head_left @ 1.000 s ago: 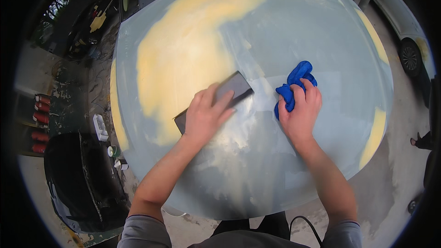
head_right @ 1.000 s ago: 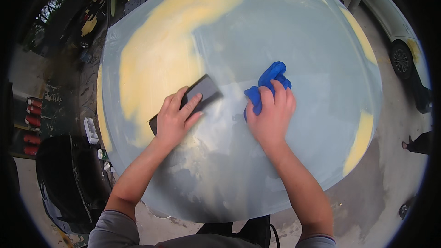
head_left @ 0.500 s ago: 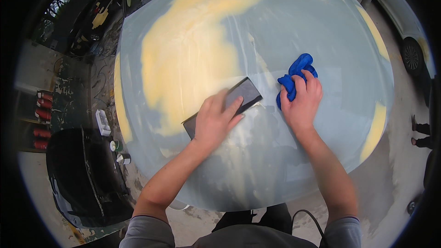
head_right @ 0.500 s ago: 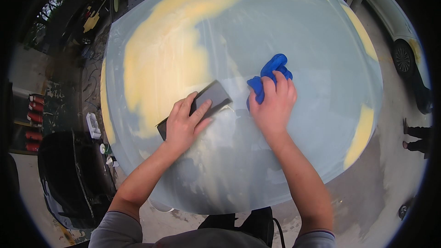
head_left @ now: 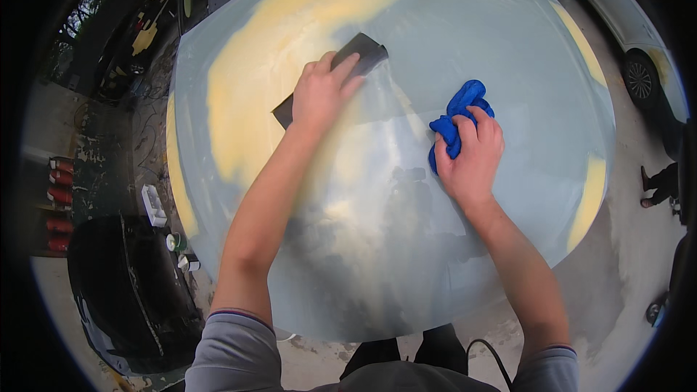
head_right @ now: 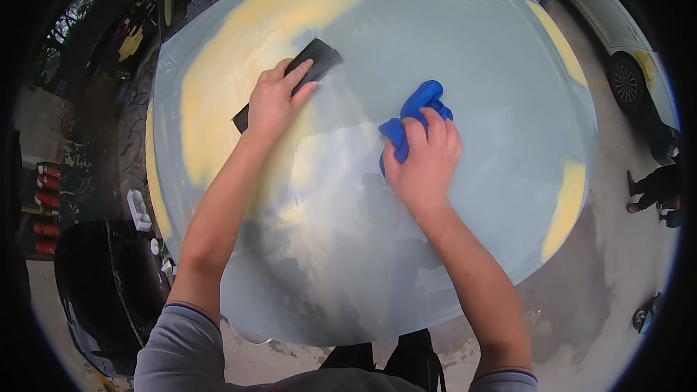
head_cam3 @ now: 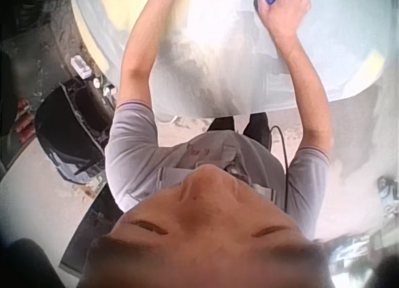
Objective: The person sands a car hood with a sanding block and wipes the surface with a blue cloth. The person repeatedly dips the sanding block into a bucket of water and continues sanding and wiping the hood.
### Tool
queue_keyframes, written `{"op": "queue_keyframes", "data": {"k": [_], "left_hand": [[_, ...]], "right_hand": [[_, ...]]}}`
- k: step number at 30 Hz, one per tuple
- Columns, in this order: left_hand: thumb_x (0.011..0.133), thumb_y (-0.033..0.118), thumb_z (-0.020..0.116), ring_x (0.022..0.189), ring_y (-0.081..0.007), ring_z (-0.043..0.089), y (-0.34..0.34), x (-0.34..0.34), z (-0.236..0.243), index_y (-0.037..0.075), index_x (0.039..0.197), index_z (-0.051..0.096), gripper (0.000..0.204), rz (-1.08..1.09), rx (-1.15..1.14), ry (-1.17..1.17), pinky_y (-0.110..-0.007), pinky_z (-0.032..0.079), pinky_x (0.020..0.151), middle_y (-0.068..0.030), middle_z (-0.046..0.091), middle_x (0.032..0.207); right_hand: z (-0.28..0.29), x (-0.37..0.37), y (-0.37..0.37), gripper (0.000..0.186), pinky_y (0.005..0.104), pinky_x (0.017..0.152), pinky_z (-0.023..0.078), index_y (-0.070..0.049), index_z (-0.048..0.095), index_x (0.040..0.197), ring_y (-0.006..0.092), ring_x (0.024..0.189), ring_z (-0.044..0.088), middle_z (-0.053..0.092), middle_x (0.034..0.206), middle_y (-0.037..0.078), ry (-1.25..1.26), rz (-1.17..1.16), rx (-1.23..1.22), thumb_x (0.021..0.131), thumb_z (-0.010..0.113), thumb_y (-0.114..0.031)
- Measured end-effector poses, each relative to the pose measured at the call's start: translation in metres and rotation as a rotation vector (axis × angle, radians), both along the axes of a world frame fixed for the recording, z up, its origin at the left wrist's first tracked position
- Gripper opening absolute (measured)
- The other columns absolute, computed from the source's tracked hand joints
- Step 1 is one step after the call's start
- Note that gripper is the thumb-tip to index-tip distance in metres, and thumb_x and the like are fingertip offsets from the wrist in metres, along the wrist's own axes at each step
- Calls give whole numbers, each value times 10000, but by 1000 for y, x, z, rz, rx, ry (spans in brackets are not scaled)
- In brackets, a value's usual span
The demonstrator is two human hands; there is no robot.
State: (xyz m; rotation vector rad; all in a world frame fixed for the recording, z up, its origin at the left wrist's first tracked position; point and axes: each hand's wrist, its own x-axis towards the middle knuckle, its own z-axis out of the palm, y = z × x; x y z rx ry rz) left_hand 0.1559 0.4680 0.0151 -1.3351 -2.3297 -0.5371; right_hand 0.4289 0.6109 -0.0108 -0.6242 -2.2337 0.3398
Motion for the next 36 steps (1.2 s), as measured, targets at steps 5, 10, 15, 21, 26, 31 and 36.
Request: {"op": "queue_keyframes", "data": {"k": [5,10,15,21,26,31,36], "left_hand": [[831,305,943,1166,-363,663,-128,161,0,243,1415,794,607,-121,-52,-3,-451,611,979,-185,667,1459],[921,325,888,1148,-364,687,-54,43,7,228,1429,782,528,-117,-21,47,-468,617,959,-134,692,1454],[998,418,792,1130,-405,718,-12,-52,25,213,1411,783,461,120,-31,-38,-487,630,946,-156,752,1358],[855,313,928,1199,-359,681,-127,166,-6,222,1386,804,552,-131,-12,-31,-466,612,1017,-165,681,1452],[804,295,952,1161,-346,681,-127,122,3,223,1346,808,566,-149,7,15,-447,612,988,-156,674,1448],[1026,484,762,1217,-368,707,-66,-48,26,279,1456,766,477,69,-75,6,-479,612,1016,-120,720,1462],[968,383,840,1210,-392,700,-87,43,3,230,1440,779,501,10,-19,-62,-474,604,1038,-176,697,1476]], "right_hand": [[3,-3,-1,392,587,1123,439,-106,714,1221,454,1304,559,614,1443,162,17,-14,2,863,847,-192],[3,-1,-6,381,577,1110,449,-114,718,1199,447,1285,574,633,1420,151,11,-10,16,847,850,-178],[12,-14,-23,376,570,1064,476,-115,719,1186,434,1261,588,648,1402,144,68,48,27,840,852,-180],[0,0,6,380,580,1073,485,-94,723,1199,442,1250,595,645,1411,173,42,-23,43,855,850,-193],[0,-3,-5,372,577,1078,483,-94,730,1196,450,1260,593,642,1406,186,51,-31,53,854,848,-180],[10,-13,-19,367,554,1065,489,-98,728,1196,420,1250,605,650,1397,162,71,35,41,860,847,-183],[1,-6,-3,365,559,1068,489,-93,728,1201,422,1246,610,653,1398,164,43,-10,66,868,846,-184]]}}
